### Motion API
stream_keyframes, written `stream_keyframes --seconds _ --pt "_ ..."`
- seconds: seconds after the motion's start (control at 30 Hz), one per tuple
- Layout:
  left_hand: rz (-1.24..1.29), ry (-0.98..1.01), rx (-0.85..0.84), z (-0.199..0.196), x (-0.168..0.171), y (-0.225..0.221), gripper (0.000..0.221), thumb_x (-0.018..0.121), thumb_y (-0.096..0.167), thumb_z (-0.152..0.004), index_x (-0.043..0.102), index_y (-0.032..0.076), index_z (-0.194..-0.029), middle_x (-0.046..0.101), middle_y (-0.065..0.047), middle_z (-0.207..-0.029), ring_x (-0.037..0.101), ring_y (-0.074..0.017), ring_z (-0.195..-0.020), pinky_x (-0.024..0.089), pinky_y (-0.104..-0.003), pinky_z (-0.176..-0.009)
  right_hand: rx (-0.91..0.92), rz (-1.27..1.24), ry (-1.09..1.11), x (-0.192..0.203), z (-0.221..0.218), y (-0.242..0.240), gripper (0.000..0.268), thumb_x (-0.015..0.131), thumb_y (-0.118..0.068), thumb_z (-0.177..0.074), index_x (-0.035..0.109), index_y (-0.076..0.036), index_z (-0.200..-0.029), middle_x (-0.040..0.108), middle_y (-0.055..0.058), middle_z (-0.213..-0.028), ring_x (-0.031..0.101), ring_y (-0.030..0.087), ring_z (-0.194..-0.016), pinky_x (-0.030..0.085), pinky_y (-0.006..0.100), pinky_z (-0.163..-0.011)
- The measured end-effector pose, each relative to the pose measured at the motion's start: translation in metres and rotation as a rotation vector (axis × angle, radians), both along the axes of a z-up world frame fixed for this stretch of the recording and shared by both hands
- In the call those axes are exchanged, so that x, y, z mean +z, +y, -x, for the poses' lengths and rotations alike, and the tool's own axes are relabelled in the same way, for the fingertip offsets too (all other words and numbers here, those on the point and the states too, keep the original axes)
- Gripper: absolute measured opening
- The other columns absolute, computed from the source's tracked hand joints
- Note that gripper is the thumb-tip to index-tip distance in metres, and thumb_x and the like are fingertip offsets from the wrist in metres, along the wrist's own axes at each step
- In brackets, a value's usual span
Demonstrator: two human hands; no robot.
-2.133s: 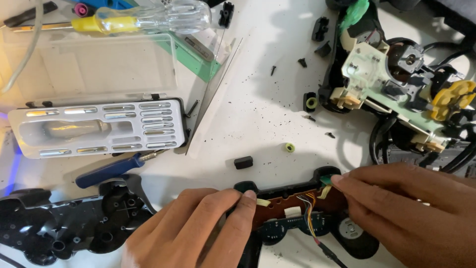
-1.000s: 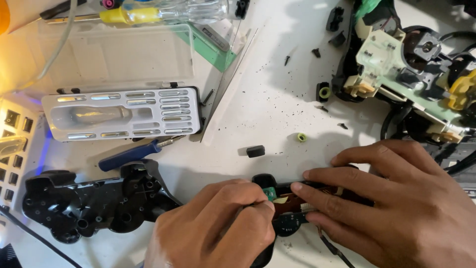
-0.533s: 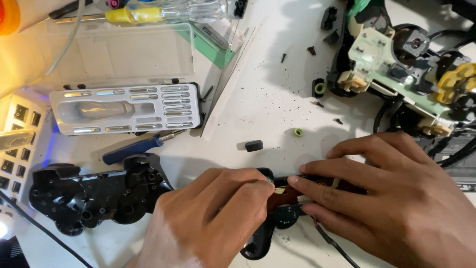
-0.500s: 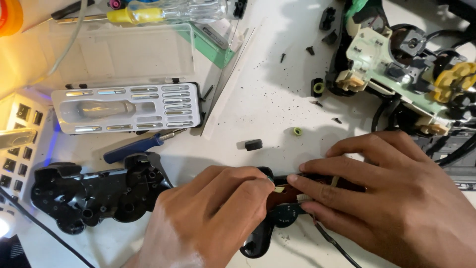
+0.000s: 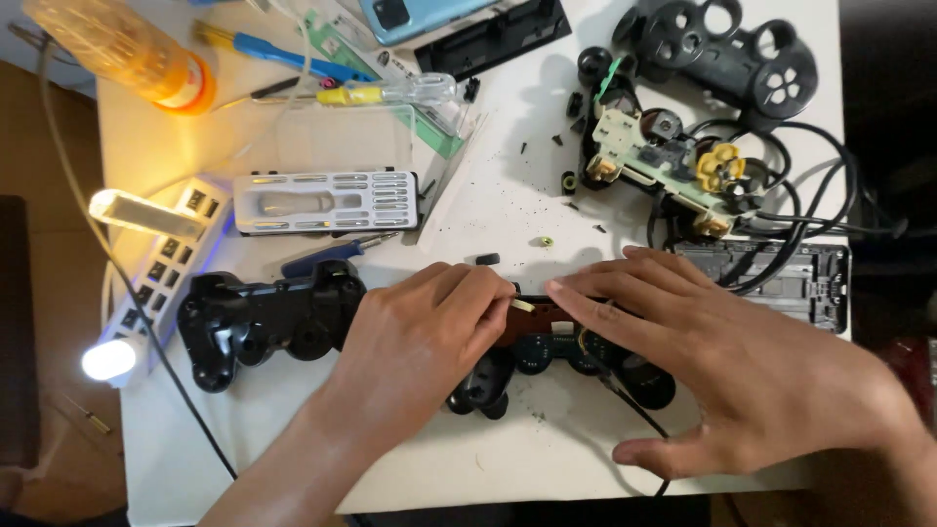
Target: Cleaning the internal circuit board of a game controller with a brush and reassembling the internal components into the controller shell.
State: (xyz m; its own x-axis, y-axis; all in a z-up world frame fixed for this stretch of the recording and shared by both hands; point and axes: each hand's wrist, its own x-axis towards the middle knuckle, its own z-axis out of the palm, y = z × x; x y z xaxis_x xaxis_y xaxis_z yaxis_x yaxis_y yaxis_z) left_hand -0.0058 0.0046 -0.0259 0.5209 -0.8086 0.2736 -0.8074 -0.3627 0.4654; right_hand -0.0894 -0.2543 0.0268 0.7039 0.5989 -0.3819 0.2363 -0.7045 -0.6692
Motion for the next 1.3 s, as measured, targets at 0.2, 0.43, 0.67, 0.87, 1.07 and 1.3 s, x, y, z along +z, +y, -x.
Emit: stream_keyframes --seconds 0.2,0.43,0.67,0.87,1.07,1.3 --pt "0.062 -0.051 0.102 -0.001 -0.016 -0.003 0.019 0.075 0.003 -0.092 0.059 0.009 -0.097 0.067 -0.002 -0.08 0.068 -0.0187 -0.072 0.047 -0.032 -0.045 -0.118 0.177 -0.531 -0.014 0.023 0.021 0.111 0.078 -0.065 -0.08 0.029 -0.008 -0.162 0.046 0.017 -0.155 0.043 0.036 -0.14 0.027 0.051 -0.117" --pt "0.109 -0.089 0.13 -0.007 -0.007 -0.003 0.022 0.074 0.002 -0.095 0.054 0.008 -0.091 0.06 -0.001 -0.073 0.058 -0.0158 -0.063 0.045 -0.029 -0.049 -0.334 0.275 -0.637 -0.036 0.018 0.043 0.077 0.074 -0.052 -0.084 0.053 -0.015 -0.148 0.057 0.008 -0.151 0.05 0.03 -0.14 0.037 0.051 -0.111" --pt "0.088 -0.008 0.074 -0.01 0.0 -0.004 0.014 0.075 0.002 -0.096 0.062 0.007 -0.097 0.067 -0.003 -0.077 0.065 -0.0164 -0.069 0.05 -0.028 -0.056 -0.383 0.264 -0.643 -0.039 0.012 0.045 0.054 0.075 -0.04 -0.087 0.064 -0.019 -0.135 0.068 0.005 -0.131 0.059 0.031 -0.121 0.051 0.047 -0.083" --pt "0.036 0.026 0.155 -0.008 0.01 -0.009 0.01 0.075 0.006 -0.096 0.067 0.01 -0.097 0.069 0.002 -0.076 0.064 -0.0196 -0.083 0.047 -0.028 -0.05 -0.386 0.226 -0.609 -0.038 0.007 0.043 0.053 0.076 -0.039 -0.086 0.064 -0.018 -0.134 0.069 0.004 -0.13 0.059 0.031 -0.12 0.051 0.047 -0.083" --pt "-0.008 0.101 0.173 -0.009 0.016 -0.015 0.004 0.069 0.006 -0.1 0.066 0.009 -0.102 0.072 0.0 -0.092 0.056 -0.0229 -0.081 0.047 -0.031 -0.059 -0.385 0.215 -0.59 -0.04 0.003 0.039 0.054 0.078 -0.036 -0.084 0.066 -0.019 -0.133 0.069 0.003 -0.13 0.06 0.029 -0.118 0.052 0.046 -0.082" --pt "-0.112 0.071 0.234 -0.008 0.015 -0.021 0.013 0.071 -0.003 -0.093 0.069 0.007 -0.1 0.063 -0.003 -0.105 0.057 -0.0268 -0.087 0.047 -0.036 -0.036 -0.366 0.226 -0.557 -0.036 0.001 0.038 0.055 0.079 -0.035 -0.084 0.064 -0.019 -0.134 0.066 0.005 -0.129 0.062 0.03 -0.117 0.054 0.045 -0.079"
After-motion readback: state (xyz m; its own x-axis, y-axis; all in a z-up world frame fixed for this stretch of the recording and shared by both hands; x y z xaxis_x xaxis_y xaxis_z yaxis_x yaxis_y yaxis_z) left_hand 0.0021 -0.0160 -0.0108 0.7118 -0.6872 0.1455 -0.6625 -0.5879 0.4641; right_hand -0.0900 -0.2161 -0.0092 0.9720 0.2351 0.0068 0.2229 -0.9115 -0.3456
